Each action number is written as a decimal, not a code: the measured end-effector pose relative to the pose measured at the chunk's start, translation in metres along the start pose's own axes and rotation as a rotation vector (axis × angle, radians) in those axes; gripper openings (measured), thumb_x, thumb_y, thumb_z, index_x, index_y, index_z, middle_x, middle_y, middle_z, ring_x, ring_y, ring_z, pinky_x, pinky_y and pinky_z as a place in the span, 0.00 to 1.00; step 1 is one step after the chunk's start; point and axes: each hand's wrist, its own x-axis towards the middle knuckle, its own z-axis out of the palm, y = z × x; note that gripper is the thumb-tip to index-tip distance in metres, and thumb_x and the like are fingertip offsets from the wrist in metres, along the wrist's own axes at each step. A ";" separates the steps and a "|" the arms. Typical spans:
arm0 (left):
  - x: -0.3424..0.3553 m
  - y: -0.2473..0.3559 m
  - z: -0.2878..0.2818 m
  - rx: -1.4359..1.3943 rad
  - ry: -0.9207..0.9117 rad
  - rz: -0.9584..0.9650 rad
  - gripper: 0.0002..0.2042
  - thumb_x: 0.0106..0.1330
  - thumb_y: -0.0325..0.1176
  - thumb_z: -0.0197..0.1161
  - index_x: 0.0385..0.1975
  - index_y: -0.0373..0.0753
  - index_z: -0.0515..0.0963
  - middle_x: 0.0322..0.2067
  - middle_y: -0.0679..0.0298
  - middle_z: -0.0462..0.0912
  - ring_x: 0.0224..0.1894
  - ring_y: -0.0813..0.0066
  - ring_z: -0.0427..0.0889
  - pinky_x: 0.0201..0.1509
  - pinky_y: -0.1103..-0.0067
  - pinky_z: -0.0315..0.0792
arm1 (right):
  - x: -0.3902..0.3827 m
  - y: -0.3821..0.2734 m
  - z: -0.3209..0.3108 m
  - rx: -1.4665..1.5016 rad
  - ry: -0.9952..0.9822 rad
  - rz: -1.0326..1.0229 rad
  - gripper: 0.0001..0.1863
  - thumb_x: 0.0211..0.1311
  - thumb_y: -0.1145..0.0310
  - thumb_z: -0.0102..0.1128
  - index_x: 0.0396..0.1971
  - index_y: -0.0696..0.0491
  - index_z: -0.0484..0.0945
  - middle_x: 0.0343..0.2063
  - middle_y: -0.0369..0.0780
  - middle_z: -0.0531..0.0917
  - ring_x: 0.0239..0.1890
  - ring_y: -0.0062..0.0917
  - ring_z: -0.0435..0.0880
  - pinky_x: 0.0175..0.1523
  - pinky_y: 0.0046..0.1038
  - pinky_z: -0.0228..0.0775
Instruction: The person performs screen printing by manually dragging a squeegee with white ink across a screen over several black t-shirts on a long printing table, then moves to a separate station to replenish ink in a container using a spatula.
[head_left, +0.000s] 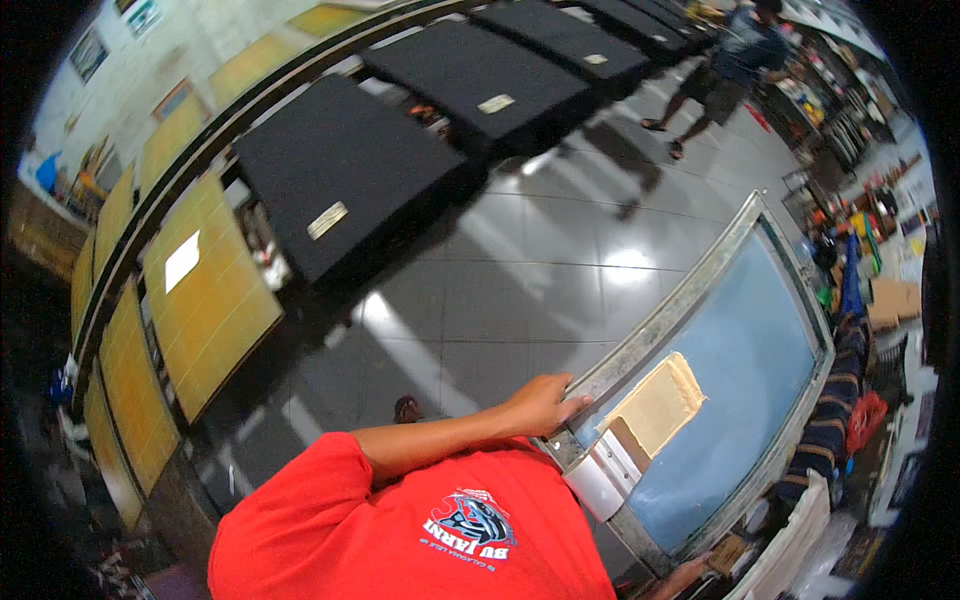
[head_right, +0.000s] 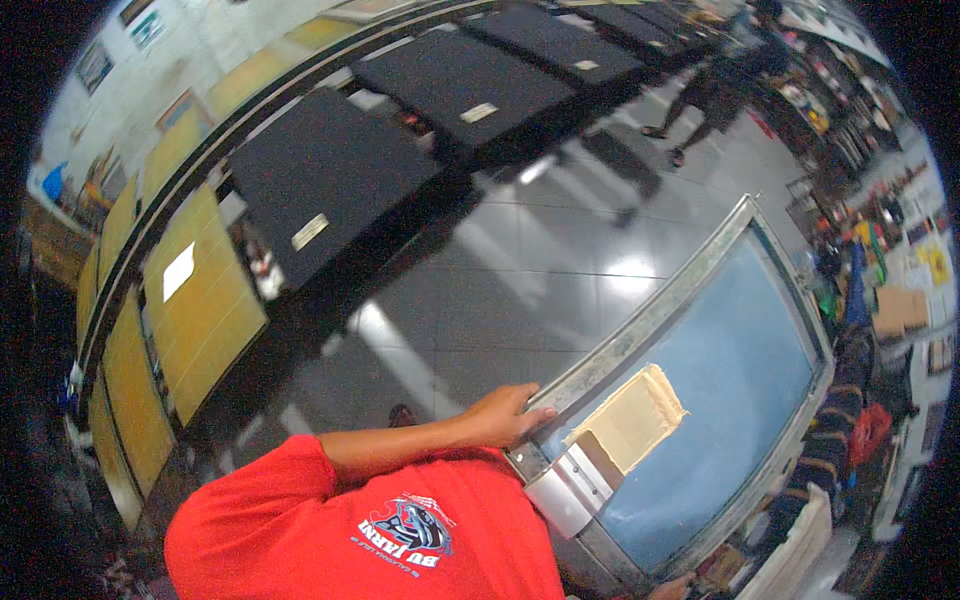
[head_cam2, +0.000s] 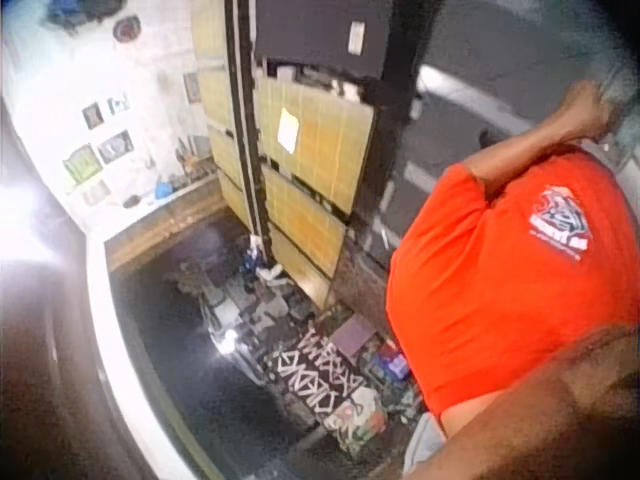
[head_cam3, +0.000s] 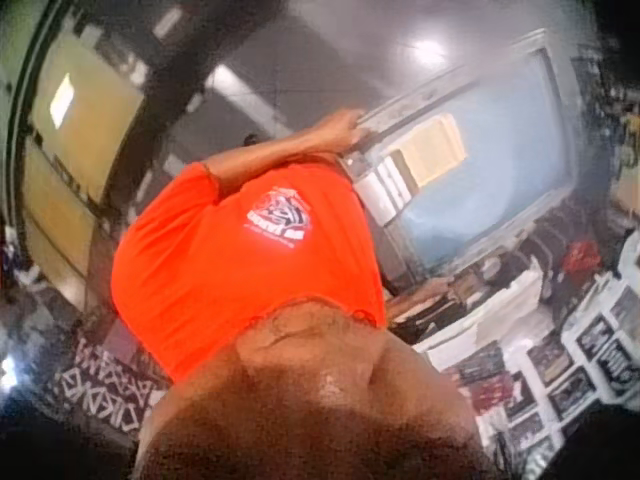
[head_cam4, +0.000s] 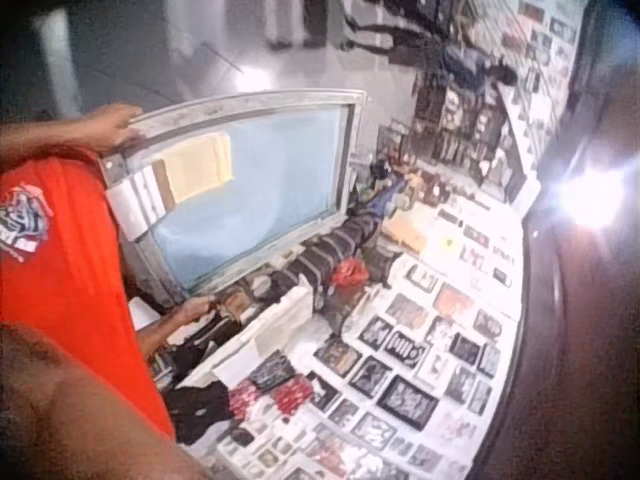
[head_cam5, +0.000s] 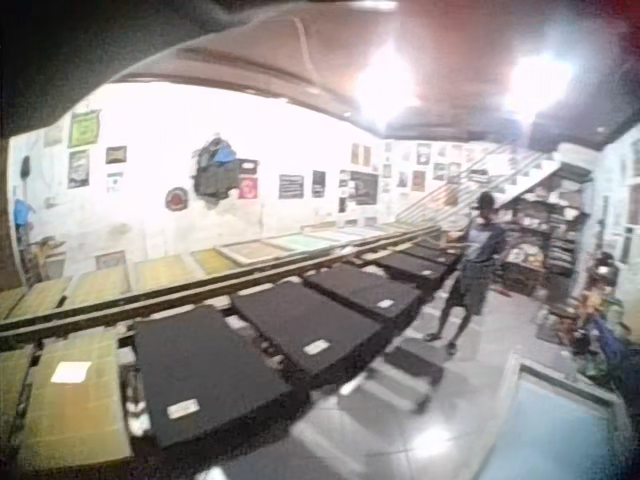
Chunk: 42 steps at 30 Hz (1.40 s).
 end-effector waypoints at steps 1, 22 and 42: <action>0.010 0.001 0.004 0.003 -0.012 0.012 0.24 0.64 0.51 0.57 0.42 0.32 0.75 0.33 0.43 0.81 0.36 0.46 0.81 0.39 0.62 0.72 | -0.003 0.005 0.000 0.019 -0.004 0.029 0.33 0.72 0.50 0.31 0.62 0.65 0.61 0.57 0.57 0.69 0.58 0.48 0.70 0.61 0.40 0.61; 0.159 0.008 -0.052 0.021 -0.238 0.056 0.27 0.65 0.54 0.55 0.36 0.28 0.76 0.31 0.39 0.79 0.36 0.44 0.80 0.42 0.61 0.71 | -0.038 -0.034 0.020 0.158 0.259 0.294 0.35 0.72 0.46 0.32 0.58 0.65 0.64 0.47 0.58 0.74 0.51 0.53 0.71 0.59 0.41 0.61; 0.346 0.055 -0.049 0.073 -0.143 0.138 0.25 0.66 0.51 0.54 0.40 0.28 0.76 0.34 0.38 0.79 0.39 0.40 0.79 0.44 0.61 0.71 | 0.092 -0.204 0.053 0.135 0.272 0.161 0.34 0.73 0.49 0.33 0.43 0.67 0.77 0.36 0.58 0.81 0.39 0.49 0.79 0.47 0.42 0.68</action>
